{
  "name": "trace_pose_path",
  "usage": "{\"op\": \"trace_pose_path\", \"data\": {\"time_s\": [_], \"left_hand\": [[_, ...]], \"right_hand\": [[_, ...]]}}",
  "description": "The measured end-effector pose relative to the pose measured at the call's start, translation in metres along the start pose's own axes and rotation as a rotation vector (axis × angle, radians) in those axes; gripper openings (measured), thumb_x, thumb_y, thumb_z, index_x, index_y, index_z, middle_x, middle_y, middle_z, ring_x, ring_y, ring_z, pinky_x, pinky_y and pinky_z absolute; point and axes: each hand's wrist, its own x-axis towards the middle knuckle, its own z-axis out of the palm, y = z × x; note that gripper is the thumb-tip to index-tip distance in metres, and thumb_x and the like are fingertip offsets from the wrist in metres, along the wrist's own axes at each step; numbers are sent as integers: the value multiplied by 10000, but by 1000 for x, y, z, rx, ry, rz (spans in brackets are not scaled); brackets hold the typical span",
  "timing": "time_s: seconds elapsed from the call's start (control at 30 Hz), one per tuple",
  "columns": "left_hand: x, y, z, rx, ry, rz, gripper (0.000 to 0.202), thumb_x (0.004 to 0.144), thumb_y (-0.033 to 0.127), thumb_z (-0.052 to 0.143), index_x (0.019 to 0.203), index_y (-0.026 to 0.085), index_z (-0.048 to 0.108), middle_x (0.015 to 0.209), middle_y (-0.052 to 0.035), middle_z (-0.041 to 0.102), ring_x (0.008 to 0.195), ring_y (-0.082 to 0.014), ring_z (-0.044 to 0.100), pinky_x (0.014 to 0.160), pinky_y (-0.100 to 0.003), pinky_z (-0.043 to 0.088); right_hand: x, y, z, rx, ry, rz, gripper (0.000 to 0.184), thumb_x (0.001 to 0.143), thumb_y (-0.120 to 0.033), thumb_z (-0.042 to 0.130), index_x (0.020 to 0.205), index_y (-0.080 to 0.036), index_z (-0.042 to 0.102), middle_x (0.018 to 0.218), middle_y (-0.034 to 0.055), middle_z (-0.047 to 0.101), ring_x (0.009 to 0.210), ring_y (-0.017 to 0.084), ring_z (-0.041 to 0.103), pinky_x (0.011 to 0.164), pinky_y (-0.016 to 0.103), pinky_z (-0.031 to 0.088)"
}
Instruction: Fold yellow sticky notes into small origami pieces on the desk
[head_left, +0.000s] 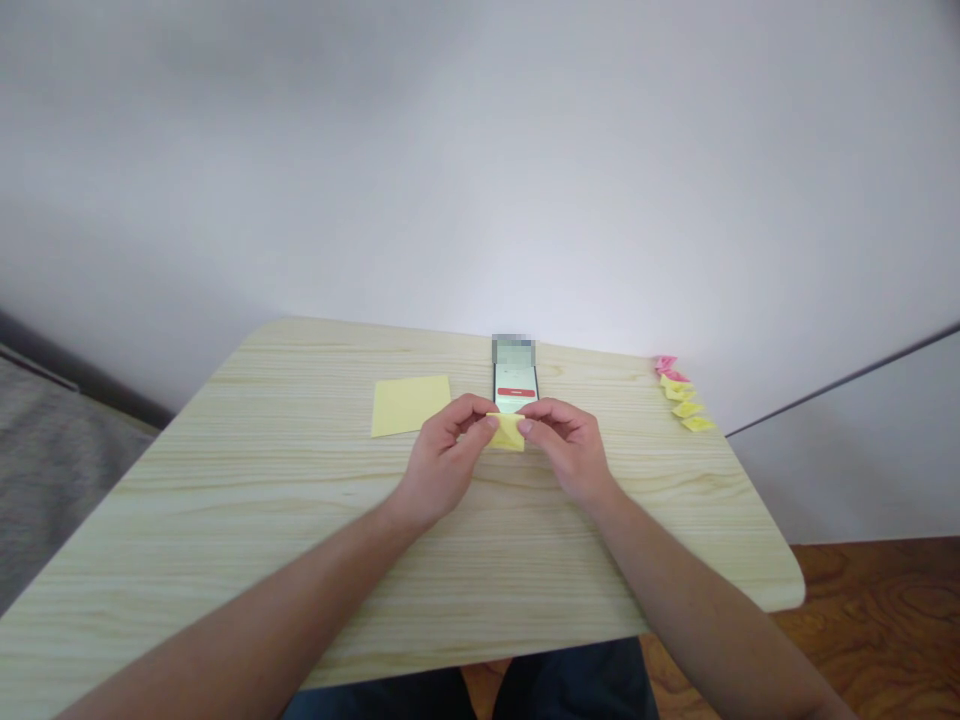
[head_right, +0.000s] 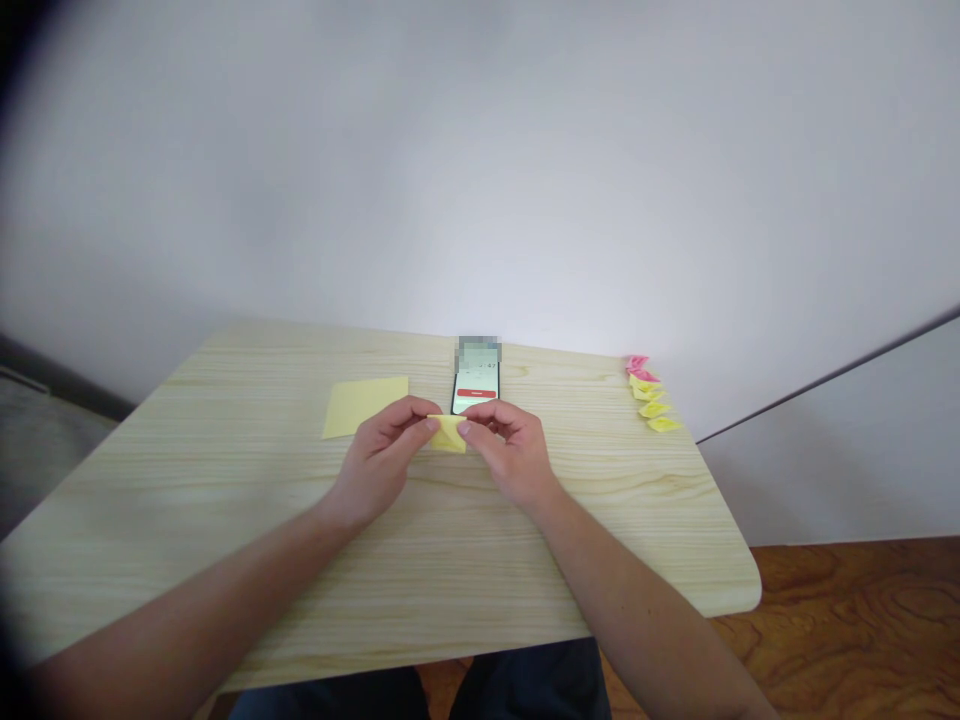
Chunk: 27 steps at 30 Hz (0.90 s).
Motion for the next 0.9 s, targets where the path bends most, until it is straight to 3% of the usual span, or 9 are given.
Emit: {"op": "trace_pose_path", "data": {"time_s": [0.2,0.4,0.57,0.9], "left_hand": [[0,1,0,-62,2,-14,150,916,337,608,884,202,665,808,-3,621,775,-165,547,729,-273,446],[1,2,1,-135,-54,-53,139,901,329,630,864,201,669,798,-3,615,758,-159,543,707,-270,441],[-1,1,2,-153,-58,-49,139,913,327,638,875,197,673,794,2,619,748,-147,539,696,-258,434],[-1,-4,1,14,-6,-5,151,930,338,619,905,199,673,800,-3,636,715,-139,538,666,-264,415]], "right_hand": [[-1,-5,-3,-59,-49,-66,121,868,-300,702,939,-236,777,901,26,756,843,189,674,802,342,530],[-3,-3,-1,-71,-7,-105,80,848,-260,716,902,-232,768,862,32,734,776,180,661,725,323,527],[-5,-3,-1,-81,27,-129,54,851,-242,714,858,-231,766,859,34,734,800,184,663,752,329,522],[-1,-6,-1,2,9,-5,94,837,-297,723,814,-216,764,747,8,709,705,163,627,690,309,505]]}}
